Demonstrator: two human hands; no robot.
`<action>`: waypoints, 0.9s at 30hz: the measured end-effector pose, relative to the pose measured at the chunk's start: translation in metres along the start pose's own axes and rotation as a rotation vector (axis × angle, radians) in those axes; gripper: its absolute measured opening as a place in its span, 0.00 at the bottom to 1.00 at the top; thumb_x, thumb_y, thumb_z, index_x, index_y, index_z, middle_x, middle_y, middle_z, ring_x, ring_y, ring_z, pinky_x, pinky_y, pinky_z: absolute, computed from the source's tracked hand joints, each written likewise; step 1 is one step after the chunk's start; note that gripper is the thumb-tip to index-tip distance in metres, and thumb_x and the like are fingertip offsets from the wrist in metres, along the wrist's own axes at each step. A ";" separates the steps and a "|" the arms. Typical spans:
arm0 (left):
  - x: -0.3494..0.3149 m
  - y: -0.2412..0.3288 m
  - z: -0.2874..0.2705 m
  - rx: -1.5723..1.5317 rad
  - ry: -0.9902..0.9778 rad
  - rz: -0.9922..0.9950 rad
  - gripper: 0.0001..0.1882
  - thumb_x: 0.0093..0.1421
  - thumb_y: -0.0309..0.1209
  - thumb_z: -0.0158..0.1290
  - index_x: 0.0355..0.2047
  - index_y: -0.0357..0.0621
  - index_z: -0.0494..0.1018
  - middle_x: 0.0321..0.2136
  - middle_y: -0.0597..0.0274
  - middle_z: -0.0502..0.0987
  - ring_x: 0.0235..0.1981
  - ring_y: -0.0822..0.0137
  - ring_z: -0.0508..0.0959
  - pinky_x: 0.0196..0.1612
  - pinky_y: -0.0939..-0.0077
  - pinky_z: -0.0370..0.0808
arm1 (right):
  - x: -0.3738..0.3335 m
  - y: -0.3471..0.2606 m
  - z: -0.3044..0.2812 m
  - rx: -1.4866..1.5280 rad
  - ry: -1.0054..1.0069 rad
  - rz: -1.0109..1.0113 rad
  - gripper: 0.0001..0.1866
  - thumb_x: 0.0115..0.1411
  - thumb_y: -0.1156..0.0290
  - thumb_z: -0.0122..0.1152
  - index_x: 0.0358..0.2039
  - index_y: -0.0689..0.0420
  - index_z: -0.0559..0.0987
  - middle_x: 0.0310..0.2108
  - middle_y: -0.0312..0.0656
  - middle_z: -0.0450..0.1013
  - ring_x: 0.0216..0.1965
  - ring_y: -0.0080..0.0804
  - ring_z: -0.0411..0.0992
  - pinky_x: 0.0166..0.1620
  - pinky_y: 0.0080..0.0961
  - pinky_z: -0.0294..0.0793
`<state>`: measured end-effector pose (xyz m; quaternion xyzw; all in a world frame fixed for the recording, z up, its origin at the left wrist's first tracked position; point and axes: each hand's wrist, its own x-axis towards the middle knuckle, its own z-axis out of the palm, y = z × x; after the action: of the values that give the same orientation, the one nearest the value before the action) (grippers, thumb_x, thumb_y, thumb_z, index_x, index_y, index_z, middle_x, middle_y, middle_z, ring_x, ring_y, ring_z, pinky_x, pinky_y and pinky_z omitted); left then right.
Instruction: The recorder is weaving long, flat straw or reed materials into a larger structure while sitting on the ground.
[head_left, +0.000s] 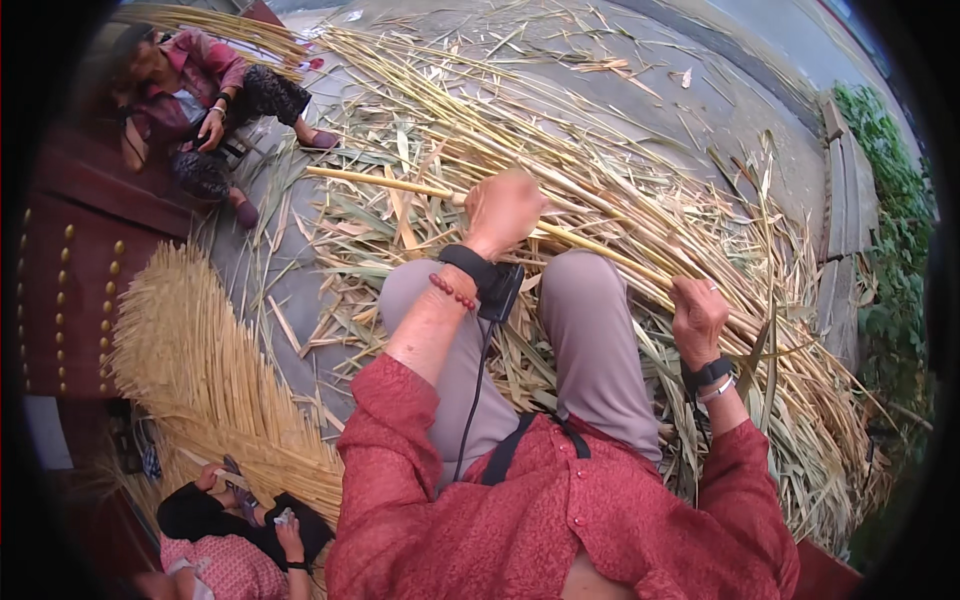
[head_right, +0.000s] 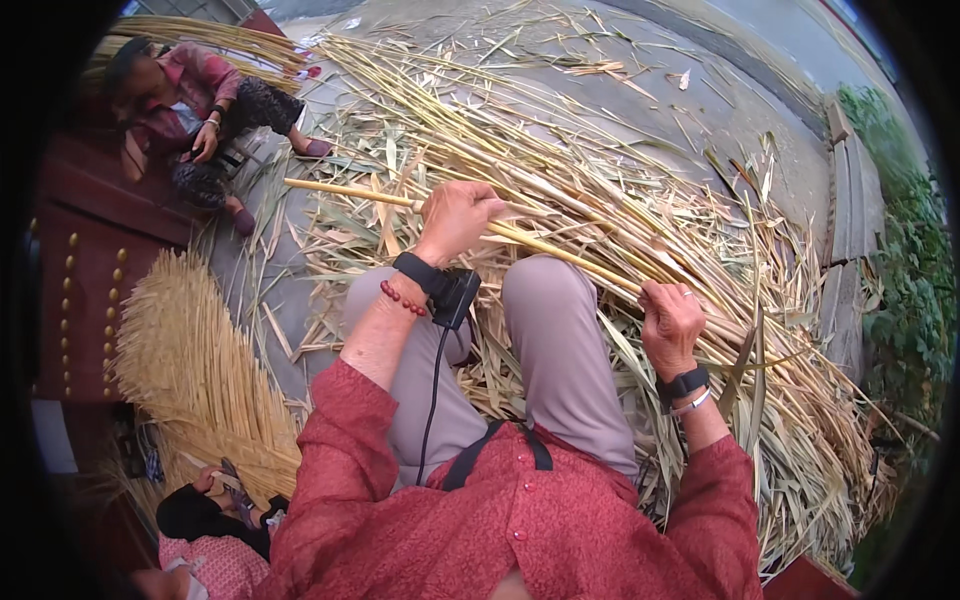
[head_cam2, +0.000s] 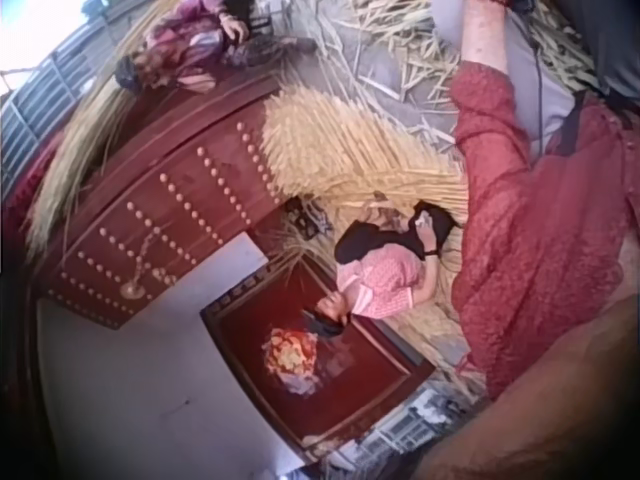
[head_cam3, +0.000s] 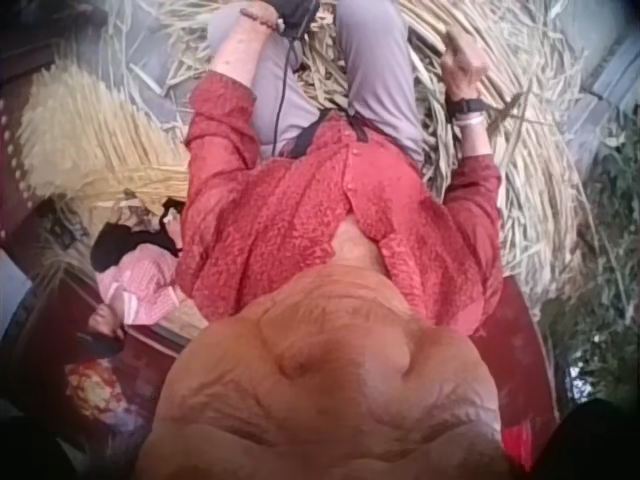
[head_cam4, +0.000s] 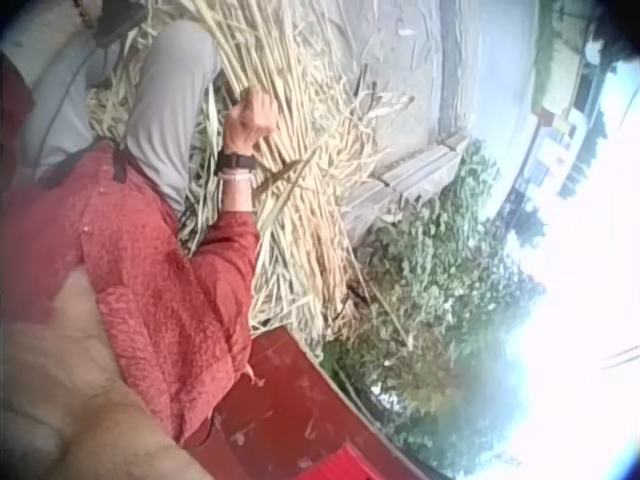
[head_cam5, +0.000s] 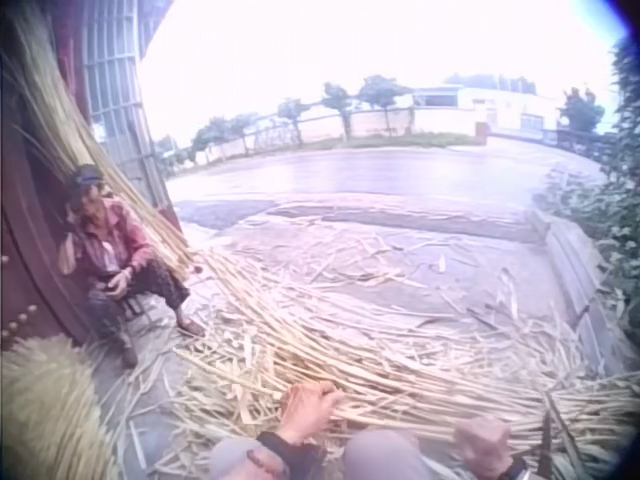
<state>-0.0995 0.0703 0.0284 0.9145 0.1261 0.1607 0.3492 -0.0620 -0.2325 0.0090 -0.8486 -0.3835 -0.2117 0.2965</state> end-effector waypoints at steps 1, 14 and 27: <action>0.003 0.000 -0.002 -0.073 0.032 -0.085 0.07 0.49 0.32 0.55 0.25 0.41 0.77 0.14 0.62 0.74 0.17 0.74 0.71 0.23 0.81 0.67 | 0.001 -0.001 0.002 0.000 0.017 -0.020 0.07 0.45 0.81 0.57 0.26 0.55 0.73 0.19 0.40 0.68 0.22 0.37 0.67 0.25 0.30 0.63; -0.005 -0.016 -0.038 -1.442 0.018 -0.012 0.08 0.56 0.34 0.53 0.28 0.41 0.72 0.14 0.70 0.67 0.14 0.81 0.63 0.17 0.88 0.59 | -0.025 0.035 0.019 0.103 0.005 0.190 0.07 0.47 0.82 0.55 0.28 0.59 0.74 0.22 0.46 0.69 0.24 0.42 0.68 0.28 0.31 0.65; -0.006 0.021 0.005 0.168 0.214 0.528 0.13 0.41 0.33 0.61 0.30 0.51 0.75 0.29 0.70 0.76 0.37 0.69 0.74 0.49 0.62 0.61 | 0.055 -0.021 0.040 0.158 -0.067 0.061 0.06 0.49 0.75 0.57 0.30 0.58 0.75 0.27 0.45 0.73 0.28 0.42 0.72 0.31 0.31 0.70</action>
<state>-0.1006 0.0507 0.0379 0.9193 -0.0670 0.3305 0.2030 -0.0391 -0.1659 0.0186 -0.8406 -0.3826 -0.1433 0.3557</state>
